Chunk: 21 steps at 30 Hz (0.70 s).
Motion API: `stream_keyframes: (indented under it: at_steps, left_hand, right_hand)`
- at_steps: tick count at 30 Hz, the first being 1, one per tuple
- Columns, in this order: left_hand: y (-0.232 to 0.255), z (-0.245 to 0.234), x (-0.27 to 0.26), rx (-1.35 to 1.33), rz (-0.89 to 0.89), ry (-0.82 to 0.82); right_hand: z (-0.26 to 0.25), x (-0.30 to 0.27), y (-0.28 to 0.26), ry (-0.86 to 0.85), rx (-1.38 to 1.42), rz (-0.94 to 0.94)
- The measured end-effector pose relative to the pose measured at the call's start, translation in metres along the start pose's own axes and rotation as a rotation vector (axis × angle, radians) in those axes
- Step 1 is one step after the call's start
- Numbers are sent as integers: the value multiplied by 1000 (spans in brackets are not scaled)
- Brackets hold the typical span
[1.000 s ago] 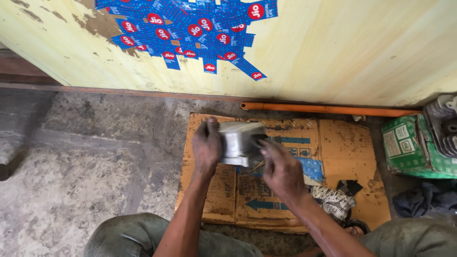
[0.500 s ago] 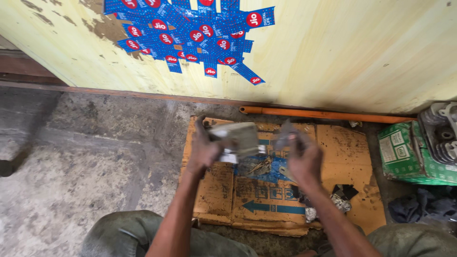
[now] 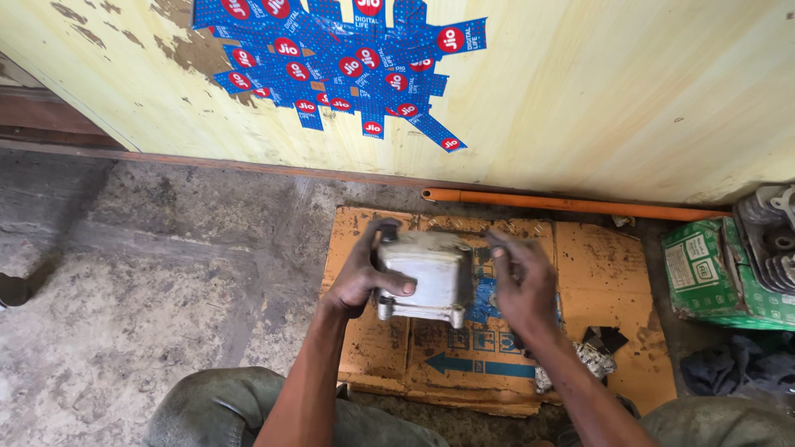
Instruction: The person sits on the floor and cleans a metal engine part using a metal file and a cloth. They file the edges and surfaces of the part, then wipe it with a cloth to remove debris and residue.
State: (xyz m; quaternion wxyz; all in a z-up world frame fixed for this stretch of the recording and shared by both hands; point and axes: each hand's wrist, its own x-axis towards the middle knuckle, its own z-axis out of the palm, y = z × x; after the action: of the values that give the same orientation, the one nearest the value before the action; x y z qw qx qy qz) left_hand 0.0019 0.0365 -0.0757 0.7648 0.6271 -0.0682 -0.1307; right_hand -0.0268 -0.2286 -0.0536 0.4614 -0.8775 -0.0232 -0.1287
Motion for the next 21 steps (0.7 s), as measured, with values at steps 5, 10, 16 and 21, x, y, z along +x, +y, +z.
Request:
stream_keyframes:
  at_steps: [5, 10, 16, 21]
  left_hand:
    - [3, -4, 4, 7, -136, 157]
    - [40, 32, -15, 769, -37, 169]
    - [81, 57, -11, 1273, -274, 13]
    - [84, 34, 1, 1168, -276, -144]
  right_hand:
    - [-5, -12, -4, 8, 21, -131]
    - [21, -32, -12, -59, 92, -110]
    - [18, -24, -14, -65, 101, -337]
    - [14, -26, -27, -163, -124, -615]
